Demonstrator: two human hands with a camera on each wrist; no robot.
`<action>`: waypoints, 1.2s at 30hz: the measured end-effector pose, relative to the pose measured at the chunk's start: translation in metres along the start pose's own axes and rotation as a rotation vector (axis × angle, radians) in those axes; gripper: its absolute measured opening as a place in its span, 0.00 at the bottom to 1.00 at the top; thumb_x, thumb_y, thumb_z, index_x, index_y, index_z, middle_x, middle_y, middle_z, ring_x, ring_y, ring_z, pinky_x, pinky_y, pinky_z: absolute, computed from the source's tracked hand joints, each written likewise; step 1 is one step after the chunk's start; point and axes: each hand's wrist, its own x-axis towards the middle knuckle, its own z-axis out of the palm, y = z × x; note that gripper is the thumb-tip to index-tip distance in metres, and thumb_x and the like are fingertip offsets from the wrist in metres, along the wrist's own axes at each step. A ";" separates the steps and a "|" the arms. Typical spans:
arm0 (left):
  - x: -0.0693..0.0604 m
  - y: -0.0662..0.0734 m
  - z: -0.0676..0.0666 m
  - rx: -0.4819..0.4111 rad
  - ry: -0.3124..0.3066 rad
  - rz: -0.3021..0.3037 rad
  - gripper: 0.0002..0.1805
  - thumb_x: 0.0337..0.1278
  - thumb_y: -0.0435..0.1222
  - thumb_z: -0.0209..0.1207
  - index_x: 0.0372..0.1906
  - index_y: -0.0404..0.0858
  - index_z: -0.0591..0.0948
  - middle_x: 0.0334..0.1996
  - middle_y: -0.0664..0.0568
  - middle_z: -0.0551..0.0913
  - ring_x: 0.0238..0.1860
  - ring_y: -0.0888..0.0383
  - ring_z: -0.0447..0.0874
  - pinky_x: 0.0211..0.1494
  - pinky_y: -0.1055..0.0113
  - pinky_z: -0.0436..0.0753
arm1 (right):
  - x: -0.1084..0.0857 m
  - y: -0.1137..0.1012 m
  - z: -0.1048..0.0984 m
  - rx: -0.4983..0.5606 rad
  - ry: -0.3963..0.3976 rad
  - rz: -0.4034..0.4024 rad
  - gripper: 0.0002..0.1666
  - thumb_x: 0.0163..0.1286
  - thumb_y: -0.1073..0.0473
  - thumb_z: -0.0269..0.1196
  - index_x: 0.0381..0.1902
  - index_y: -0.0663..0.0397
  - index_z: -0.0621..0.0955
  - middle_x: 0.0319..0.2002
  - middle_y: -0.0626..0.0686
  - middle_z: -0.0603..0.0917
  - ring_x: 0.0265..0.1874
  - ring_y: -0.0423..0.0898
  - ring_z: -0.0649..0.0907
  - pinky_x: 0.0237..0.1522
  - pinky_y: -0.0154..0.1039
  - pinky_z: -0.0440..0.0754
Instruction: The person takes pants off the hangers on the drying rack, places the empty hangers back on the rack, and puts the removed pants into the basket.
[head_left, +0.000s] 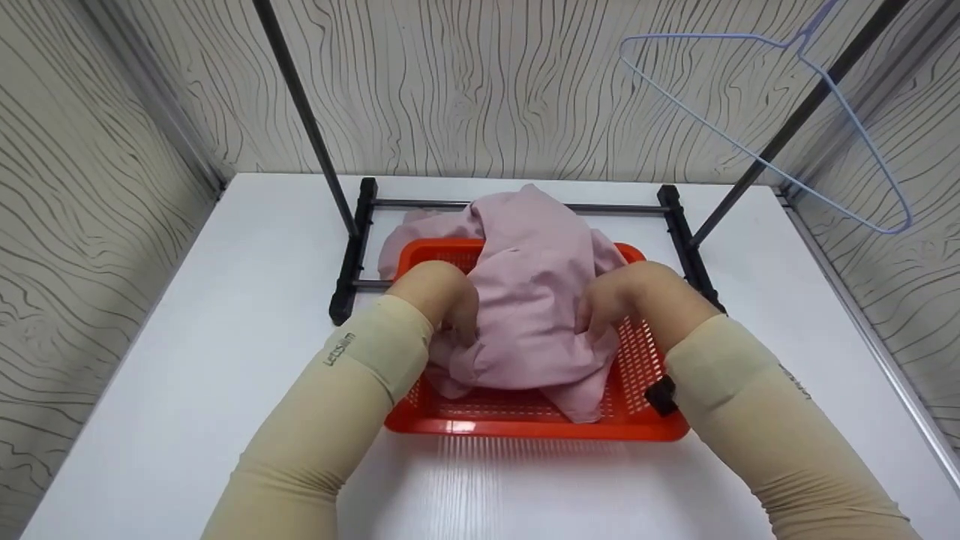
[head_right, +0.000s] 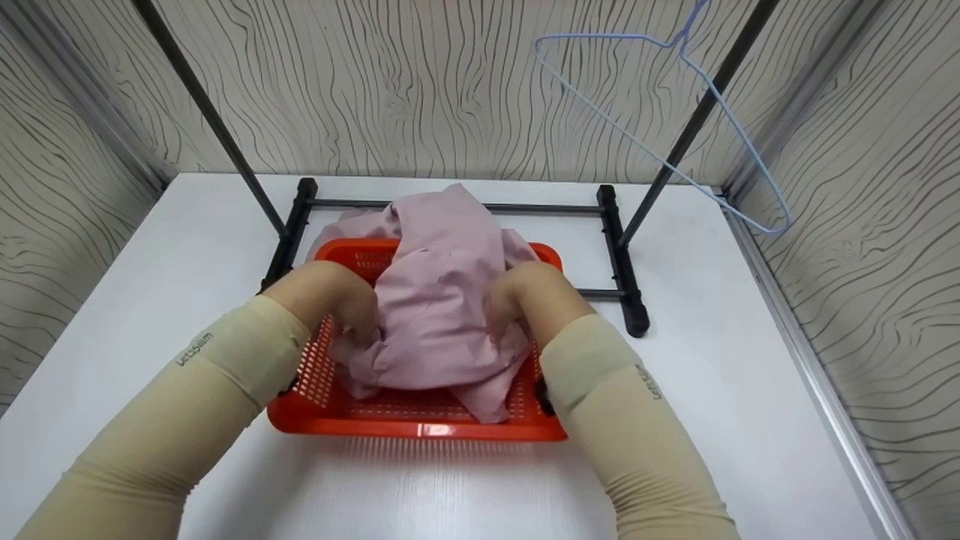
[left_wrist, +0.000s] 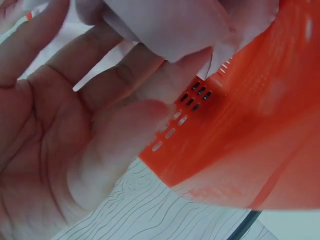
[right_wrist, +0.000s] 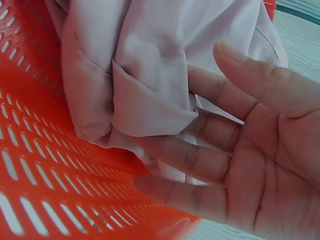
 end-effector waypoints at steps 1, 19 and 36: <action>0.000 -0.001 -0.001 0.002 0.007 0.014 0.21 0.50 0.42 0.62 0.47 0.35 0.75 0.46 0.46 0.74 0.49 0.51 0.69 0.45 0.63 0.75 | -0.002 0.001 -0.002 0.006 0.006 0.004 0.18 0.59 0.58 0.63 0.49 0.47 0.81 0.48 0.53 0.75 0.48 0.51 0.70 0.47 0.51 0.74; -0.023 -0.022 -0.025 -0.300 0.319 0.163 0.18 0.55 0.43 0.59 0.46 0.37 0.73 0.45 0.47 0.72 0.49 0.51 0.69 0.51 0.59 0.73 | -0.037 0.016 -0.040 0.111 0.400 -0.076 0.12 0.61 0.53 0.60 0.28 0.57 0.80 0.27 0.52 0.79 0.29 0.45 0.76 0.32 0.43 0.77; -0.020 -0.016 -0.046 -0.597 0.784 0.411 0.20 0.62 0.49 0.49 0.50 0.40 0.77 0.45 0.49 0.77 0.45 0.54 0.74 0.52 0.59 0.74 | -0.026 0.011 -0.047 0.513 0.688 0.018 0.30 0.66 0.44 0.54 0.56 0.61 0.69 0.57 0.63 0.69 0.55 0.61 0.72 0.52 0.55 0.72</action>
